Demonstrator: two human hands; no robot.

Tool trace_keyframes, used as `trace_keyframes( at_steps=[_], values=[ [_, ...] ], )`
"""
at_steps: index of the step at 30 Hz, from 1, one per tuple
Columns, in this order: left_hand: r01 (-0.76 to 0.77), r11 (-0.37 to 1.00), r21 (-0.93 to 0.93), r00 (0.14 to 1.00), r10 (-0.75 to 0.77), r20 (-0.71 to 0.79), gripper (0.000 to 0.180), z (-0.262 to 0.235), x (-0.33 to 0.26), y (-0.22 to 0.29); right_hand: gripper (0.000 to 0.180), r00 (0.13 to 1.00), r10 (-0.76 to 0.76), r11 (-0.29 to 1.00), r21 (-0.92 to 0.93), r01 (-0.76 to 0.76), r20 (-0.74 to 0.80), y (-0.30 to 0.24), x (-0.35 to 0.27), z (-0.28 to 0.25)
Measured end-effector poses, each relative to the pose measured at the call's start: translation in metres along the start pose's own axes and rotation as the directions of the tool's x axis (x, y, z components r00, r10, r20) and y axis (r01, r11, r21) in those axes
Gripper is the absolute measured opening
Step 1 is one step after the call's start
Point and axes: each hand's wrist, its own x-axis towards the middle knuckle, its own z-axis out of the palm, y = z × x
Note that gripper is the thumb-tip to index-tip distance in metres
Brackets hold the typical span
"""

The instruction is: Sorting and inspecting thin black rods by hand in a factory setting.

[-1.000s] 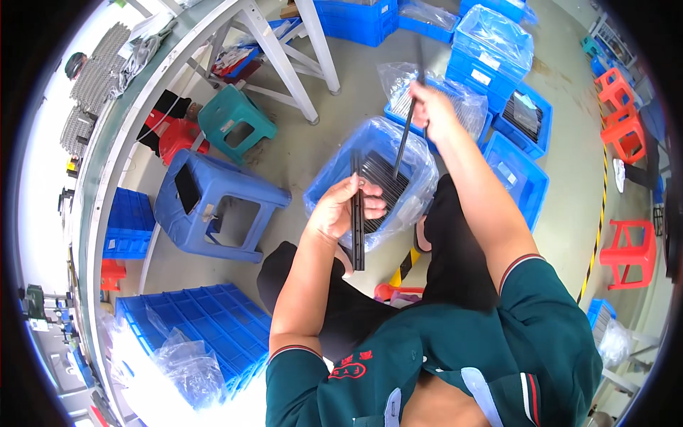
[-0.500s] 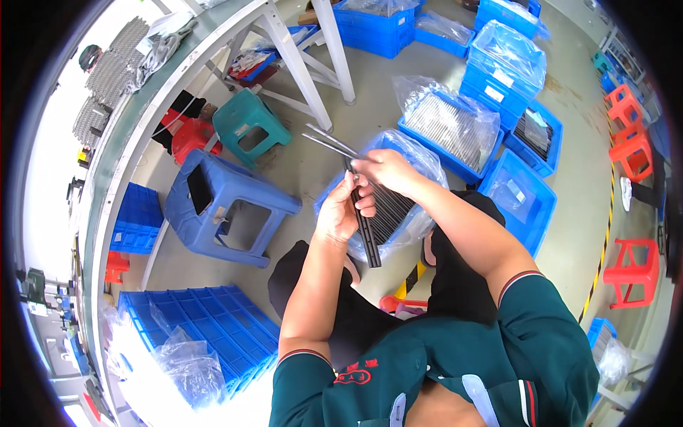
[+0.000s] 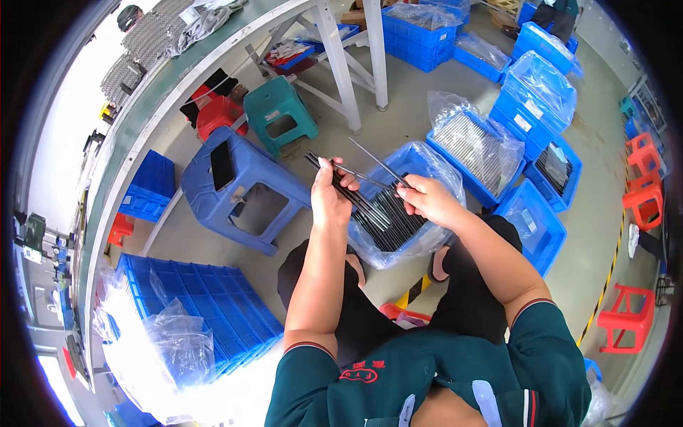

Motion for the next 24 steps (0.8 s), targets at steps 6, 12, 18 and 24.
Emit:
trace_keyframes(
  at_steps=[6, 12, 18, 24],
  values=[
    [-0.012, 1.0, 0.028, 1.0, 0.012, 0.001, 0.03, 0.002, 0.001, -0.01, 0.018, 0.999, -0.013, 0.999, -0.052, 0.011, -0.047, 0.002, 0.002, 0.006],
    [-0.075, 0.993, 0.095, 0.996, 0.079, -0.035, 0.026, 0.007, 0.0, -0.011, 0.018, 0.996, -0.06, 0.996, -0.065, 0.056, -0.059, 0.006, 0.004, 0.009],
    [-0.09, 0.983, 0.158, 0.994, 0.098, -0.044, 0.025, 0.013, -0.002, -0.013, 0.013, 0.998, 0.059, 0.987, 0.153, -0.055, -0.023, -0.006, 0.006, 0.021],
    [-0.107, 0.979, 0.175, 0.994, 0.11, -0.007, 0.026, 0.025, -0.005, -0.011, 0.025, 0.948, 0.172, 0.759, 0.577, -0.301, 0.269, -0.004, 0.003, 0.015]
  ],
)
